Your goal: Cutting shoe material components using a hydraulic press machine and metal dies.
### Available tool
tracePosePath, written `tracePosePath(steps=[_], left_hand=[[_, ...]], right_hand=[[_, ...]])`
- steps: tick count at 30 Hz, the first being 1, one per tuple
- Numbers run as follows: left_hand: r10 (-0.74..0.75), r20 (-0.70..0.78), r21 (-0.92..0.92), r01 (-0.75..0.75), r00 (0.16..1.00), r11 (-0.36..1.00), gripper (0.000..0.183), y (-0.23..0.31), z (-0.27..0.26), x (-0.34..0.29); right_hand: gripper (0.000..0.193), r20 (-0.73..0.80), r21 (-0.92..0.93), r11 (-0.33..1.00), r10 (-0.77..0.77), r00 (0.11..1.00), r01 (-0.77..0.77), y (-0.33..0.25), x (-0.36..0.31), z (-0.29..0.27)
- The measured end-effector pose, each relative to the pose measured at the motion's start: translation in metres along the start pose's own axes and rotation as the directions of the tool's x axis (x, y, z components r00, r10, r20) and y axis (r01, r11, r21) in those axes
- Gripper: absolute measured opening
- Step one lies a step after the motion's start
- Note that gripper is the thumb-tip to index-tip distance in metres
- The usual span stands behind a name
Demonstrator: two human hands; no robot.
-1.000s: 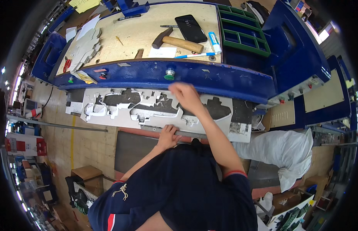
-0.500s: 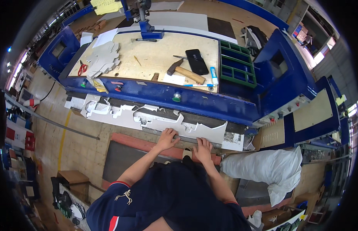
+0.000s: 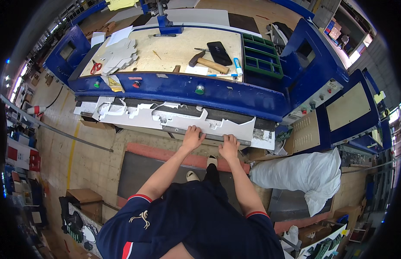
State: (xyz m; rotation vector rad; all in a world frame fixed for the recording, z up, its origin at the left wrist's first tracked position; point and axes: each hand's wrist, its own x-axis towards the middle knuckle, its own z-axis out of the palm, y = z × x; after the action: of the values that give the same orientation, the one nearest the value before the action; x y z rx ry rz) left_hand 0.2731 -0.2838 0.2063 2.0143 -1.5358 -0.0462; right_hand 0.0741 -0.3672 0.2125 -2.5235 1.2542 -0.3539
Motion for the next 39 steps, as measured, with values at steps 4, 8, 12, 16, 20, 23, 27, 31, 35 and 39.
tracePosePath(steps=[4, 8, 12, 16, 20, 23, 27, 31, 35, 39], left_hand=[[-0.031, 0.020, 0.021, 0.030, 0.999, 0.999, 0.028, 0.002, 0.004, -0.001], [0.010, -0.009, 0.046, -0.010, 1.000, 0.999, 0.028, 0.001, 0.004, 0.000], [0.000, 0.015, 0.040, 0.000, 1.000, 0.999, 0.026, 0.000, 0.000, -0.008], [-0.022, 0.123, -0.027, 0.025, 0.992, 0.999, 0.023, 0.007, -0.009, -0.022], [-0.101, 0.477, -0.025, 0.128, 0.873, 0.992, 0.029, 0.006, -0.036, -0.028], [-0.072, 0.756, -0.391, 0.537, 0.651, 0.747, 0.031, -0.026, -0.056, 0.009], [-0.430, 0.348, -0.458, 0.552, 0.833, 0.697, 0.025, -0.061, -0.047, 0.069], [-0.151, -0.070, -0.069, 0.146, 0.986, 0.987, 0.029, -0.086, -0.005, 0.122], [-0.021, 0.080, 0.203, 0.005, 0.997, 0.979, 0.044, -0.091, 0.022, 0.112], [-0.021, 0.087, 0.206, 0.003, 0.996, 0.978, 0.043, -0.084, 0.025, 0.088]], right_hand=[[0.054, 0.020, -0.011, 0.999, 0.036, 0.999, -0.036, -0.004, -0.001, -0.003], [0.053, -0.030, -0.044, 0.999, 0.018, 0.999, -0.019, -0.004, 0.000, 0.001], [0.055, 0.003, -0.021, 1.000, -0.004, 1.000, 0.004, -0.004, -0.011, 0.003], [0.059, 0.096, -0.037, 0.999, -0.027, 0.995, 0.030, -0.001, -0.027, -0.009], [0.061, 0.367, 0.036, 0.998, -0.063, 0.928, 0.053, 0.002, -0.032, -0.037], [0.056, 0.826, 0.266, 0.958, -0.284, 0.487, 0.107, 0.009, 0.008, -0.061], [0.049, 0.733, 0.410, 0.905, -0.249, 0.633, -0.119, -0.034, 0.082, -0.074], [0.062, 0.114, 0.132, 0.976, -0.190, 0.975, 0.175, -0.065, 0.132, -0.016], [0.082, 0.093, -0.061, 0.984, -0.160, 0.983, 0.166, -0.071, 0.152, 0.007], [0.085, 0.280, -0.064, 0.991, -0.092, 0.956, 0.114, -0.074, 0.155, -0.001]])
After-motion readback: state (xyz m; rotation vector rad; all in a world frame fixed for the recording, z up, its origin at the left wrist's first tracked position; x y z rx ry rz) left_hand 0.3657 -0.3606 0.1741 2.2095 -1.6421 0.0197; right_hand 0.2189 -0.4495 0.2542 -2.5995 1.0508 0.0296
